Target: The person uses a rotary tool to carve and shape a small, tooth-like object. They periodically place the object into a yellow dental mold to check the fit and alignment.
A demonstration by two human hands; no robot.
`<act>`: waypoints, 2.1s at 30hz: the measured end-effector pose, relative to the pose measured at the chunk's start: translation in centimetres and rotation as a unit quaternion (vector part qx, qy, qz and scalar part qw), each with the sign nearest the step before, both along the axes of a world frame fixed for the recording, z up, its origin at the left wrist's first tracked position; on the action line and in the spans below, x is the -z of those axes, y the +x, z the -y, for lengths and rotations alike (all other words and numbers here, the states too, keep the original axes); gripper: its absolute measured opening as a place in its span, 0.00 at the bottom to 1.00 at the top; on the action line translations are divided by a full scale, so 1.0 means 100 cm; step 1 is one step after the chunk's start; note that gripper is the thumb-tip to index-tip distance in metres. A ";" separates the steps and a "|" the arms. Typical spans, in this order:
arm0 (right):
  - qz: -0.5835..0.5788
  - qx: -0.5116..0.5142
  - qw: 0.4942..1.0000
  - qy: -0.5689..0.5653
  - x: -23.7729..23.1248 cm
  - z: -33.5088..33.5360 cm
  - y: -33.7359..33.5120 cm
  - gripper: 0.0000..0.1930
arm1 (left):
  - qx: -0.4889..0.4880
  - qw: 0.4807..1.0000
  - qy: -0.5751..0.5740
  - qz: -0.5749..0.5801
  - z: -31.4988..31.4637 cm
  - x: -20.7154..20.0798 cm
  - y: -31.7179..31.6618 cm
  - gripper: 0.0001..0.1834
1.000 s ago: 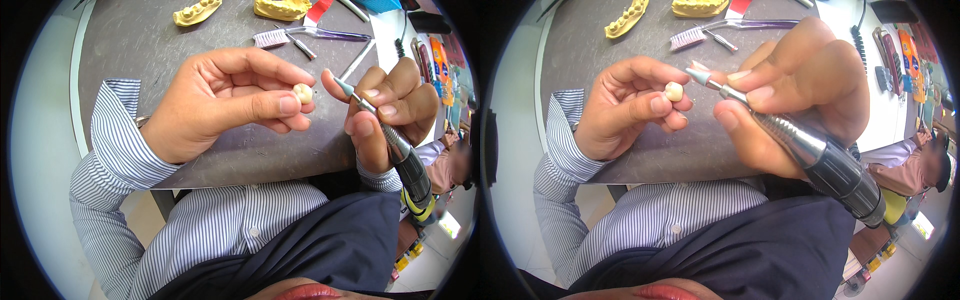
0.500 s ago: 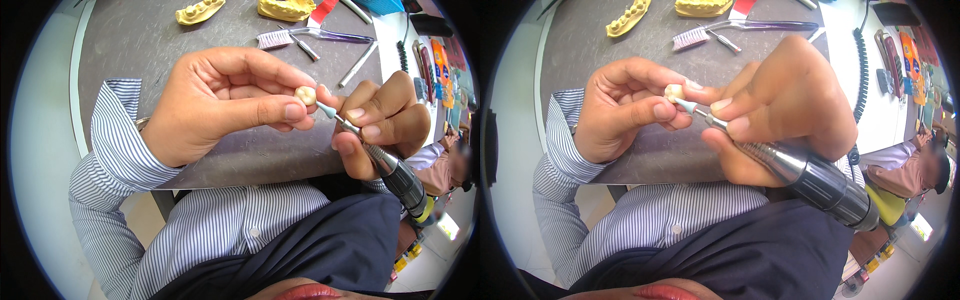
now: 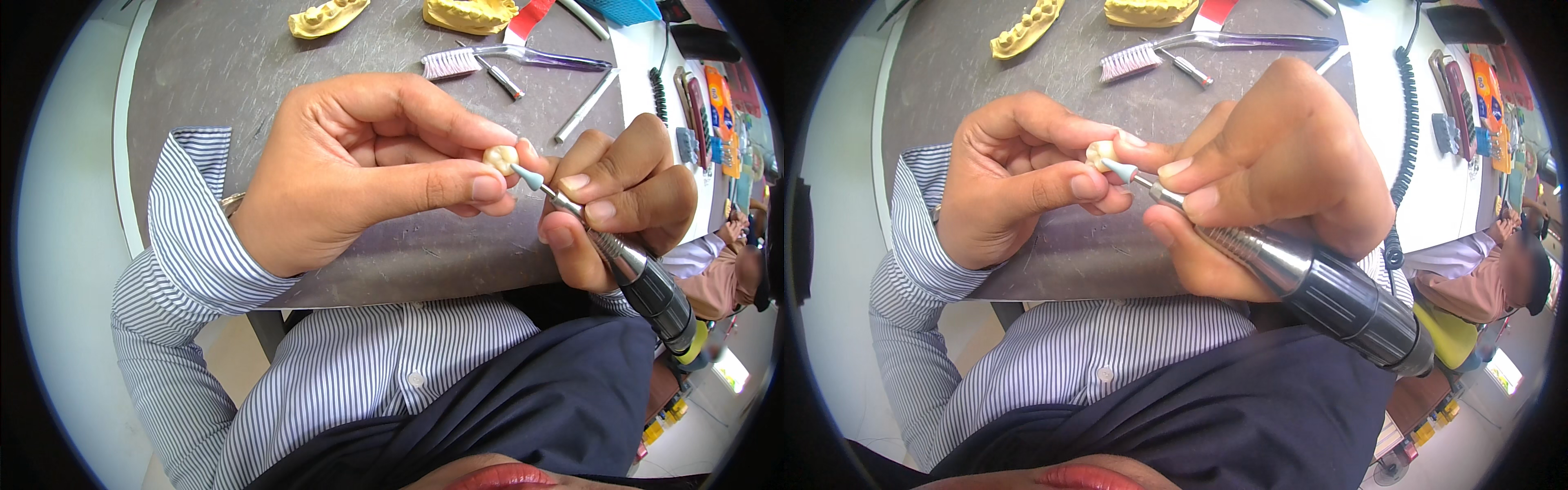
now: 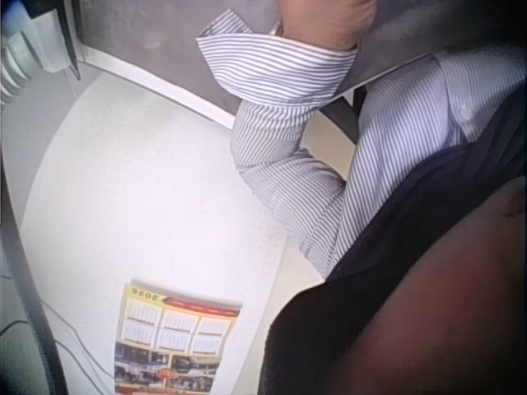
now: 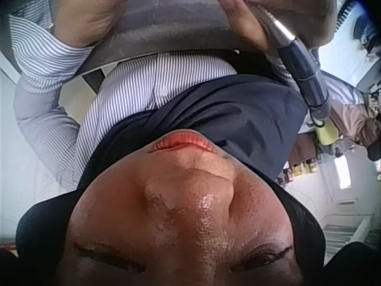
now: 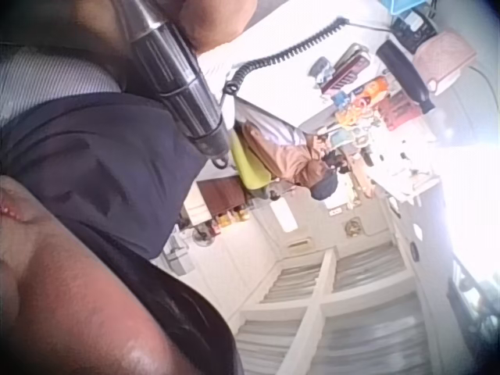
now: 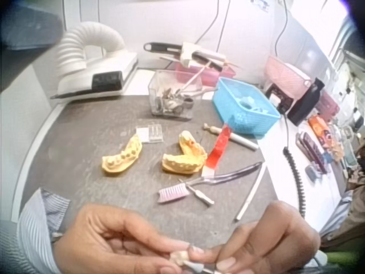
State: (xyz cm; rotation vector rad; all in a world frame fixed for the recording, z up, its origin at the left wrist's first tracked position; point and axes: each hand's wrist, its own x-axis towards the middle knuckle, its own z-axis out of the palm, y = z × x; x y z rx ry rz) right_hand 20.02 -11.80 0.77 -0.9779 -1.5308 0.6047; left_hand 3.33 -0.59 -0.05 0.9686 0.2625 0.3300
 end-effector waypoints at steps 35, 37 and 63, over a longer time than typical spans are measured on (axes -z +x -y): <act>-0.025 -0.011 1.000 0.004 -0.004 -0.009 -0.032 0.14 | 0.000 1.000 -0.015 0.010 -0.006 -0.003 -0.031 0.10; -0.016 -0.015 1.000 0.004 -0.001 -0.010 -0.032 0.14 | -0.003 1.000 -0.009 0.009 -0.006 -0.001 -0.032 0.10; -0.087 -0.002 0.996 0.026 -0.001 -0.011 -0.031 0.13 | 0.003 0.999 -0.028 -0.040 -0.006 -0.006 -0.033 0.10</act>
